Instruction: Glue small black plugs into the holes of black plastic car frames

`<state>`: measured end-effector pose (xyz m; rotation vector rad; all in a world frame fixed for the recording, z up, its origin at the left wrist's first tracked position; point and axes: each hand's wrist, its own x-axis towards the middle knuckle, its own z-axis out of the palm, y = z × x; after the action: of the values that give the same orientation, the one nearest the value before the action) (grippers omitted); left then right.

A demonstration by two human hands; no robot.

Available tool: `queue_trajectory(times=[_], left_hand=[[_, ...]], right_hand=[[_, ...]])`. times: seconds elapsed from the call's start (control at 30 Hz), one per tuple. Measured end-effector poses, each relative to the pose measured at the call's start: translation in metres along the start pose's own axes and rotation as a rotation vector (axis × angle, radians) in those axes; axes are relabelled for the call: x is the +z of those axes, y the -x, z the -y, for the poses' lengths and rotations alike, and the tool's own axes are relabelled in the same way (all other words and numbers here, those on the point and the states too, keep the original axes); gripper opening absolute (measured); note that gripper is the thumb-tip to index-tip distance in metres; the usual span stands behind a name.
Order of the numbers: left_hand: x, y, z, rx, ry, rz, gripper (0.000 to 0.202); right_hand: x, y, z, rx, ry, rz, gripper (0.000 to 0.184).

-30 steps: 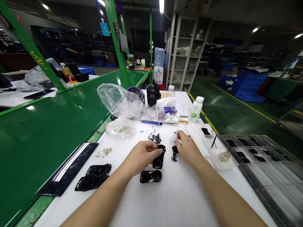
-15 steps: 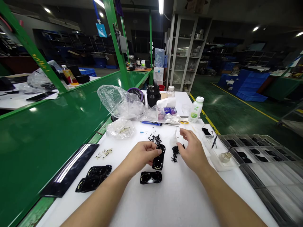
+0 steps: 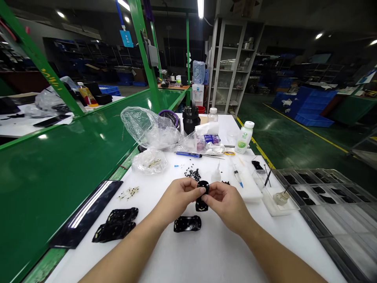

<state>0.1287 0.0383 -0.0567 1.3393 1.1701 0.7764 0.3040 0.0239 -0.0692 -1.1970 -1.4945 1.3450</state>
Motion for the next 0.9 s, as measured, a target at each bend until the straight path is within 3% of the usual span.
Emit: queue_trajectory(times=[0.13, 0.23, 0.3, 0.33, 0.4, 0.47, 0.53, 0.73, 0.83, 0.9], left_hand=[[-0.004, 0.006, -0.011, 0.095, -0.230, -0.091, 0.033], [-0.019, 0.005, -0.015, 0.227, -0.309, -0.445, 0.034], [-0.031, 0.001, -0.014, 0.218, -0.346, -0.681, 0.035], [-0.035, -0.001, -0.012, 0.196, -0.427, -0.743, 0.033], [-0.041, -0.004, -0.008, 0.137, -0.703, -0.721, 0.029], [-0.042, -0.005, -0.003, 0.049, -0.992, -0.567, 0.030], [-0.041, -0.006, 0.002, -0.036, -1.138, -0.434, 0.035], [-0.040, -0.010, 0.008, -0.081, -1.180, -0.386, 0.038], [-0.037, -0.011, 0.005, -0.009, -1.100, -0.425, 0.035], [-0.035, -0.011, 0.003, 0.068, -1.029, -0.365, 0.035]], right_hand=[[-0.004, 0.000, -0.002, -0.034, -0.016, -0.066, 0.022], [-0.011, 0.001, -0.002, -0.126, -0.002, -0.196, 0.020], [-0.017, 0.001, -0.001, -0.204, -0.016, -0.295, 0.019], [-0.020, 0.001, -0.001, -0.234, -0.030, -0.337, 0.019], [-0.025, 0.001, -0.001, -0.268, -0.047, -0.392, 0.020], [-0.028, 0.001, -0.001, -0.277, -0.051, -0.406, 0.021], [-0.031, 0.001, -0.001, -0.273, -0.058, -0.407, 0.021], [-0.035, 0.004, 0.002, -0.308, -0.015, -0.468, 0.021], [-0.038, 0.004, 0.003, -0.328, 0.041, -0.517, 0.020], [-0.041, 0.003, 0.001, -0.333, 0.064, -0.519, 0.021]])
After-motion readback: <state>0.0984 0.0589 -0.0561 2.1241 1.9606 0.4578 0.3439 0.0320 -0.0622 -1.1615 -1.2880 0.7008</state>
